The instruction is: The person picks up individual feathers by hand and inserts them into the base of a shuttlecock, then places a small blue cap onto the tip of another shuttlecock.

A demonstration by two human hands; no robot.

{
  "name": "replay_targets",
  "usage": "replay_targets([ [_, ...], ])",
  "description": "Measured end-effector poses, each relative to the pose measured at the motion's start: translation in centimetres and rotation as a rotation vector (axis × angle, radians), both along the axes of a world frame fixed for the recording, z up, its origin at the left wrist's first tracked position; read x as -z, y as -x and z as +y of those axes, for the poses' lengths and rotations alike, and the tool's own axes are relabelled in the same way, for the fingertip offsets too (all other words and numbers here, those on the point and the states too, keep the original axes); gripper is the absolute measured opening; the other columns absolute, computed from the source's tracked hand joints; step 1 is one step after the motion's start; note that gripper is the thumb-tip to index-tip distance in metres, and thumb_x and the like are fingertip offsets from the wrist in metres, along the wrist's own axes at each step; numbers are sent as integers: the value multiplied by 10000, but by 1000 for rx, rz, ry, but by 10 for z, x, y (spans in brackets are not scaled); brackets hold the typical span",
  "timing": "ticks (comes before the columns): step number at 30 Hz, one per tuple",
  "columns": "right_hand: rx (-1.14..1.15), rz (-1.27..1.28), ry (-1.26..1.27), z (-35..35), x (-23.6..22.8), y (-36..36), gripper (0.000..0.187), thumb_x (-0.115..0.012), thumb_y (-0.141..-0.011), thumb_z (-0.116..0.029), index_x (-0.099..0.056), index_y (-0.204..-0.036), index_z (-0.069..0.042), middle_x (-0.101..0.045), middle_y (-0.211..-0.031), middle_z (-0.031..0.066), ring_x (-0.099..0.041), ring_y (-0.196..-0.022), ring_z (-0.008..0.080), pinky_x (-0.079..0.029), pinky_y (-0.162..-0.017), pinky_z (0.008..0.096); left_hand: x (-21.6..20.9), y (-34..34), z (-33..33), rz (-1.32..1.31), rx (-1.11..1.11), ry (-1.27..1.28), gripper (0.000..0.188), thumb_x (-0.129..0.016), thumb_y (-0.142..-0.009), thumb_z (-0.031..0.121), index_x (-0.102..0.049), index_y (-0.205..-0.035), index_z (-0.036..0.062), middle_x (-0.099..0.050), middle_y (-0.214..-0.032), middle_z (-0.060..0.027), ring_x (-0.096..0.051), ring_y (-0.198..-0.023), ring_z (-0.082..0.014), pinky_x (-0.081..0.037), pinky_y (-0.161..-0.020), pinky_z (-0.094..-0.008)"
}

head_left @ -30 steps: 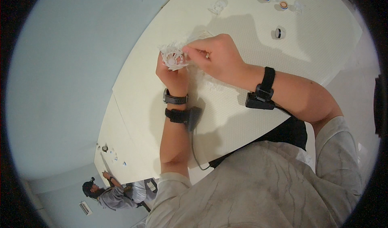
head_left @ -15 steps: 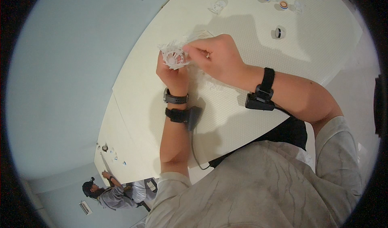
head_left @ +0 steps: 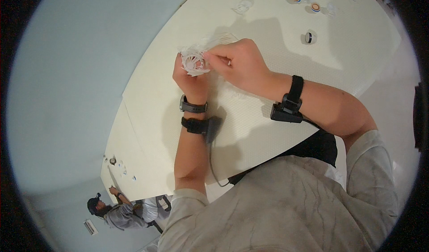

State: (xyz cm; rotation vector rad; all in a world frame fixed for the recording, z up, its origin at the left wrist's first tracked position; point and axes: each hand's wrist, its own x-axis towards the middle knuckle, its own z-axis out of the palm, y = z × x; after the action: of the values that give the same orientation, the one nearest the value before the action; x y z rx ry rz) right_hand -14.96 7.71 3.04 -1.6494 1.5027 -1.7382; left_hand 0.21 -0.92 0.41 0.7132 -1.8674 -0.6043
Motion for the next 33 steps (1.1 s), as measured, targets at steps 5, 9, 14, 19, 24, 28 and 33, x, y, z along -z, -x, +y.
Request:
replay_targets([
  [5,-30,-62,16,-4,2,-2,227,-665,-934,-221,-725,-806,-43,-633,-634,147,-599,-531,309,-457,-503,372,2,0,-1,-23,-33,26,201,-785,-813,62,-646,-951,18,-672,-877,-35,-625,-794,-123,-515,-723,-278],
  [9,-48,-130,27,-5,5,-2,228,-663,-936,-214,-723,-812,-32,-636,-645,155,-591,-524,308,-449,-495,367,-4,4,5,-43,-14,16,111,-739,-883,16,-655,-953,31,-686,-910,-17,-616,-836,-111,-500,-745,-268],
  [14,-18,-6,33,-6,5,1,216,-680,-932,-249,-753,-841,-68,-660,-653,133,-606,-538,295,-465,-503,355,1,4,2,-57,-23,44,235,-788,-831,86,-633,-992,14,-686,-860,-34,-620,-770,-117,-517,-719,-273],
  [19,-27,41,-34,-9,-2,10,238,-708,-910,-308,-776,-909,-80,-722,-828,85,-658,-672,259,-506,-596,358,2,7,1,88,-71,-39,100,-715,-938,89,-652,-903,20,-659,-801,-1,-589,-744,-97,-476,-682,-257],
  [24,93,255,-3,-28,31,25,290,-737,-884,-339,-778,-931,-56,-723,-968,83,-668,-830,271,-526,-733,382,2,4,-2,193,12,-416,166,-726,-945,152,-643,-844,49,-575,-700,34,-483,-629,-73,-374,-581,-257],
  [28,-163,148,-115,-29,37,26,302,-734,-888,-323,-767,-934,-27,-724,-913,112,-657,-861,298,-523,-779,386,5,0,-1,236,60,-486,199,-747,-939,182,-641,-822,61,-540,-677,52,-433,-592,-66,-332,-548,-264],
  [33,-239,82,-237,-28,34,21,219,-725,-933,-230,-745,-988,-19,-649,-818,44,-535,-715,147,-469,-670,300,11,-7,-9,208,81,-498,194,-752,-940,199,-666,-834,60,-558,-689,53,-448,-599,-60,-337,-546,-255],
])
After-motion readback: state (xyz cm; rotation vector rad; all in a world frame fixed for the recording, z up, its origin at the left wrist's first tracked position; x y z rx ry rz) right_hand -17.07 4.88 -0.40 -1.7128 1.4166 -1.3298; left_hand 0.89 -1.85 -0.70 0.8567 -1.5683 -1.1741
